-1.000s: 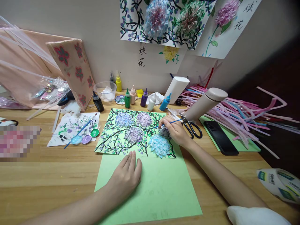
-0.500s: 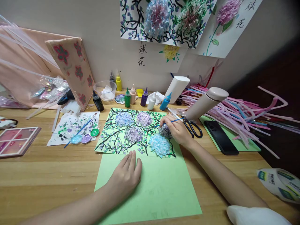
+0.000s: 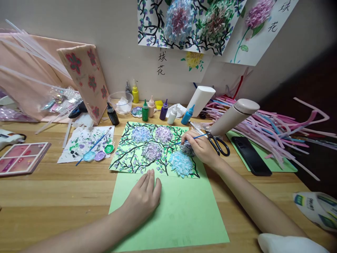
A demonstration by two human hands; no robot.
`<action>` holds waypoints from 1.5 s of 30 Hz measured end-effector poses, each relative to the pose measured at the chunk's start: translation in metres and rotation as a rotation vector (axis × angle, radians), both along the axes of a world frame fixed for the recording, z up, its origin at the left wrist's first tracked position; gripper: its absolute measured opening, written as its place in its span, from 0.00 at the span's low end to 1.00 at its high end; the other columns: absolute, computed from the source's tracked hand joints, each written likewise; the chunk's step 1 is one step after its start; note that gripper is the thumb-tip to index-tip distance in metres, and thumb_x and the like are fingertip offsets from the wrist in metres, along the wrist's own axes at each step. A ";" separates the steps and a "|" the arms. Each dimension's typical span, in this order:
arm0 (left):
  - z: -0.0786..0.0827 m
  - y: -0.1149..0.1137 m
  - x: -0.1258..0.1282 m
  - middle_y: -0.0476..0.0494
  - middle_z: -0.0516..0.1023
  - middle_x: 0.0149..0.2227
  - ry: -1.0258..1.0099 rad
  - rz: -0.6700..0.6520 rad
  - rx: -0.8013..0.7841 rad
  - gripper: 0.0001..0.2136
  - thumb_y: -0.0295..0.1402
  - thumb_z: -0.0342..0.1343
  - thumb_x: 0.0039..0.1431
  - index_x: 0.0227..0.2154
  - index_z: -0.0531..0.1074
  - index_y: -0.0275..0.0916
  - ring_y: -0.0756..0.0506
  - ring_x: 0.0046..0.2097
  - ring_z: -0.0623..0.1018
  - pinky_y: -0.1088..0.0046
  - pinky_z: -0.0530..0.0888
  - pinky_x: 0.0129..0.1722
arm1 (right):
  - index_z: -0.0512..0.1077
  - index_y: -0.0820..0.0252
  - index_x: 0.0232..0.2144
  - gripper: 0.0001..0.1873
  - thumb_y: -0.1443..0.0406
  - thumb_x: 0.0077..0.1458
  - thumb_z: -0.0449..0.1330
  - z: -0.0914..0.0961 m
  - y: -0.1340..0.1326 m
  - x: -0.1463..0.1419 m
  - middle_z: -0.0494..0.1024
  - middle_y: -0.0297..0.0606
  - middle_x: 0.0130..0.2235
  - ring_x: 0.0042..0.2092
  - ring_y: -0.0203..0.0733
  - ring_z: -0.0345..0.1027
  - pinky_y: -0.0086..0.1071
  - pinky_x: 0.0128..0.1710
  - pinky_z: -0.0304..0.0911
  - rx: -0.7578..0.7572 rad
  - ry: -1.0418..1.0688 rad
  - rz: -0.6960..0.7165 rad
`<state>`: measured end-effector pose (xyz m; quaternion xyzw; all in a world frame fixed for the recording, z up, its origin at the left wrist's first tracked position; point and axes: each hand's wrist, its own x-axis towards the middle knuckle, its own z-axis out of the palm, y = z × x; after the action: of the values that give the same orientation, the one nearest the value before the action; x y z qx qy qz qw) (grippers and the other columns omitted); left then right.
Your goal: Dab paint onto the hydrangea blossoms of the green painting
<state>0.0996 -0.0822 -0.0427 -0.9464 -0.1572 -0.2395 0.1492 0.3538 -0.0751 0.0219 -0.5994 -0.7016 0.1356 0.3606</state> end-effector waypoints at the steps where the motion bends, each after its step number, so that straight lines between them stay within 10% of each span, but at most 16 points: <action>1: 0.000 0.000 0.000 0.26 0.74 0.42 0.001 0.002 0.004 0.12 0.20 0.43 0.50 0.37 0.67 0.29 0.39 0.45 0.74 0.62 0.69 0.46 | 0.66 0.58 0.25 0.20 0.60 0.62 0.40 0.000 0.000 0.000 0.70 0.36 0.29 0.34 0.40 0.63 0.35 0.38 0.55 0.000 0.004 -0.002; 13: -0.002 -0.003 -0.001 0.22 0.74 0.41 0.022 0.013 0.032 0.12 0.22 0.43 0.51 0.38 0.66 0.26 0.39 0.44 0.75 0.61 0.67 0.46 | 0.68 0.56 0.29 0.18 0.59 0.62 0.41 0.025 -0.005 -0.017 0.72 0.39 0.33 0.37 0.44 0.64 0.38 0.37 0.58 0.095 0.085 -0.014; 20: -0.001 -0.006 0.000 0.26 0.76 0.38 0.042 0.051 0.041 0.11 0.21 0.43 0.50 0.37 0.66 0.27 0.38 0.42 0.76 0.60 0.68 0.44 | 0.67 0.54 0.37 0.10 0.65 0.61 0.45 0.067 0.013 -0.100 0.73 0.38 0.36 0.41 0.43 0.63 0.39 0.41 0.60 0.072 -0.116 0.469; 29: -0.001 -0.008 -0.003 0.33 0.75 0.29 0.072 0.045 0.061 0.09 0.21 0.43 0.52 0.33 0.67 0.29 0.41 0.36 0.76 0.60 0.67 0.45 | 0.67 0.58 0.37 0.09 0.65 0.60 0.47 0.031 0.070 -0.173 0.73 0.40 0.36 0.40 0.42 0.61 0.35 0.38 0.60 -0.023 -0.209 0.679; 45: 0.002 -0.006 -0.004 0.38 0.74 0.25 0.085 0.041 0.047 0.08 0.20 0.42 0.53 0.30 0.66 0.30 0.46 0.28 0.74 0.65 0.70 0.37 | 0.68 0.60 0.35 0.13 0.64 0.62 0.44 0.026 0.077 -0.174 0.73 0.41 0.35 0.40 0.41 0.62 0.33 0.38 0.59 -0.064 -0.223 0.665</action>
<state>0.0955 -0.0885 -0.0410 -0.9485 -0.1643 -0.1995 0.1830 0.1797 0.0020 0.0479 -0.3602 -0.8889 0.2015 0.1988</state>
